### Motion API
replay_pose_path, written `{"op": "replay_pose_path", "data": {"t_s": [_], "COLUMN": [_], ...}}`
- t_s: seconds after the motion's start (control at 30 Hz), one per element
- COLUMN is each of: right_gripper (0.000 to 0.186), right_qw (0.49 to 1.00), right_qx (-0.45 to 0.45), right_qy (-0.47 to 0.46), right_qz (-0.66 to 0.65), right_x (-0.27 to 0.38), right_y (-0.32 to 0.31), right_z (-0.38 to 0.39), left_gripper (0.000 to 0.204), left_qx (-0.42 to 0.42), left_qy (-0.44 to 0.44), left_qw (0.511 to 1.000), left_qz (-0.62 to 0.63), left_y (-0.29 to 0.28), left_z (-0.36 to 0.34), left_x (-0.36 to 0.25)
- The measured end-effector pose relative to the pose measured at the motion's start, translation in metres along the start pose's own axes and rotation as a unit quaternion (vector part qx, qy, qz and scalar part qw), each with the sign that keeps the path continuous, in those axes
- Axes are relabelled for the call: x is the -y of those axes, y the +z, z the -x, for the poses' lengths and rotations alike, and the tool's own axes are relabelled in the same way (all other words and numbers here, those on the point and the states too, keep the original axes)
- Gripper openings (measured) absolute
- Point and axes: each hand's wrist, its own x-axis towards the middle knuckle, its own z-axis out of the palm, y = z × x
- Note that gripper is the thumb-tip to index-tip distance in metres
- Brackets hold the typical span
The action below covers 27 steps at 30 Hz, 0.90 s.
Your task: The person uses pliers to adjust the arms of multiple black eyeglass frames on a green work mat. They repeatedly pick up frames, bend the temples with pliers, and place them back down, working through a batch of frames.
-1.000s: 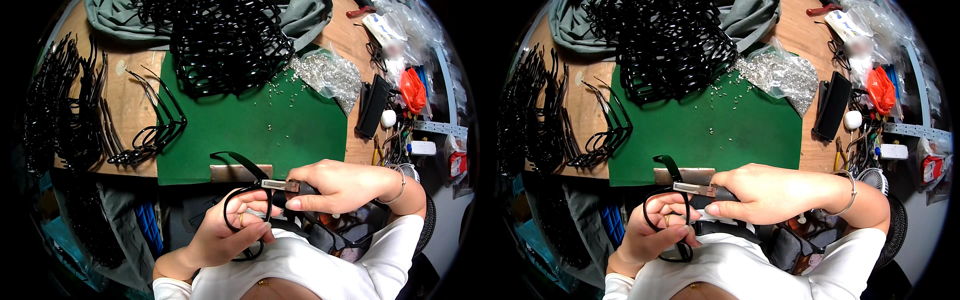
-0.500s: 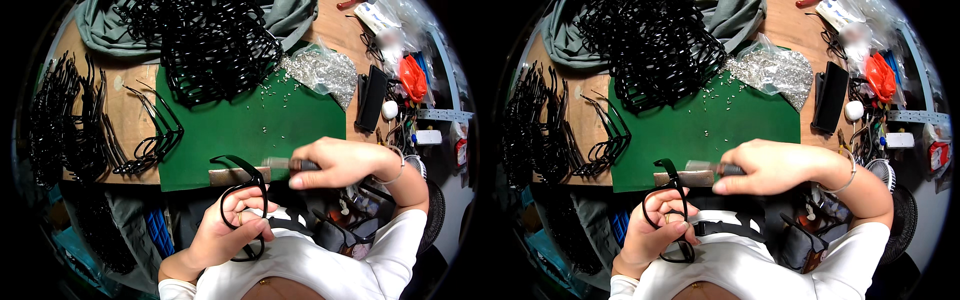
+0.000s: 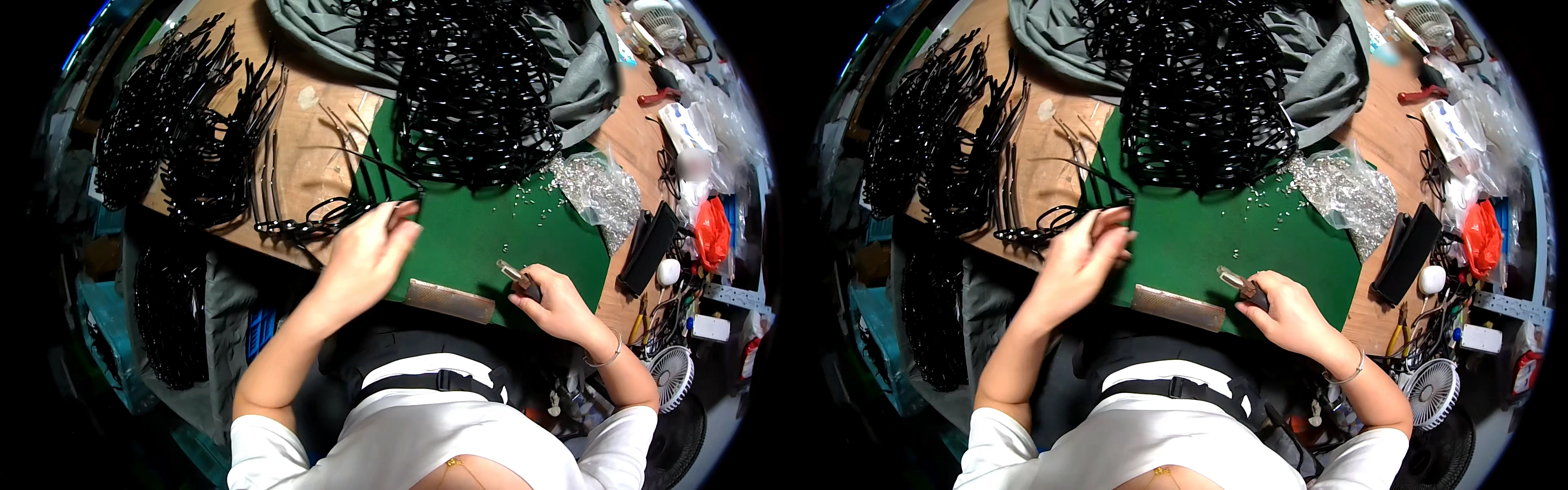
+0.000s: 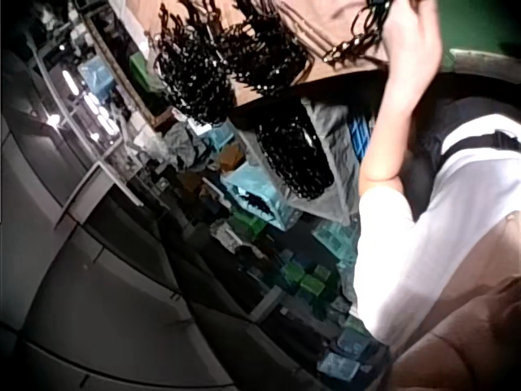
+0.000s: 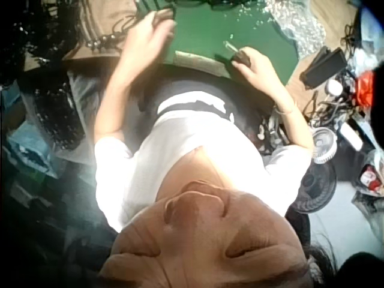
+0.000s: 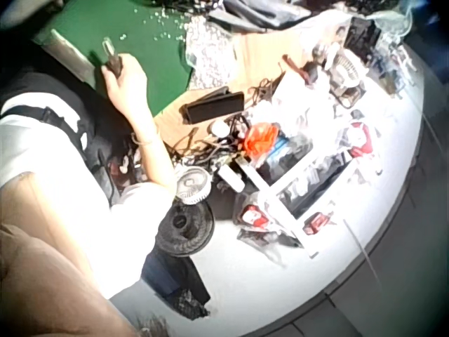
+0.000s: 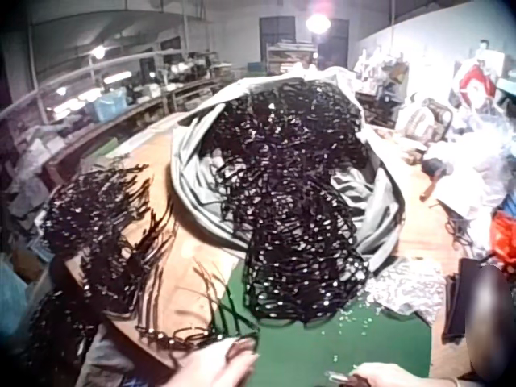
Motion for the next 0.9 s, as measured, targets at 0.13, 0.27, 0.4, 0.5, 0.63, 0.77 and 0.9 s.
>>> {"op": "replay_pose_path", "data": {"t_s": [0.13, 0.27, 0.4, 0.5, 0.63, 0.77, 0.9], "right_gripper": [0.018, 0.019, 0.018, 0.019, 0.021, 0.020, 0.017], "right_qw": [0.997, 0.997, 0.996, 0.996, 0.999, 0.994, 0.999], "right_qx": [-0.022, -0.005, -0.032, -0.048, -0.043, -0.042, -0.048], "right_qy": [0.045, 0.023, 0.031, 0.050, -0.008, 0.011, 0.015], "right_qz": [-0.051, -0.069, -0.079, -0.064, -0.019, -0.096, -0.001], "right_x": [0.003, 0.002, -0.004, -0.007, -0.004, -0.008, -0.011], "right_y": [-0.003, -0.006, -0.006, 0.000, 0.005, -0.002, -0.014], "right_z": [-0.004, -0.003, 0.015, 0.014, 0.017, 0.037, 0.042], "left_gripper": [0.035, 0.032, 0.034, 0.031, 0.020, 0.011, 0.015], "left_qx": [-0.113, -0.058, -0.010, -0.017, -0.110, -0.138, -0.158], "left_qy": [0.108, 0.067, 0.111, 0.250, 0.263, 0.219, 0.267], "left_qw": [0.855, 0.832, 0.871, 0.906, 0.863, 0.864, 0.938], "left_qz": [-0.495, -0.548, -0.478, -0.341, -0.416, -0.431, -0.156], "left_y": [-0.022, -0.029, -0.047, -0.002, 0.085, 0.094, 0.081], "left_z": [-0.006, -0.013, -0.014, -0.040, -0.092, -0.105, -0.130], "left_x": [-0.004, 0.021, 0.005, -0.034, -0.011, -0.011, -0.044]}}
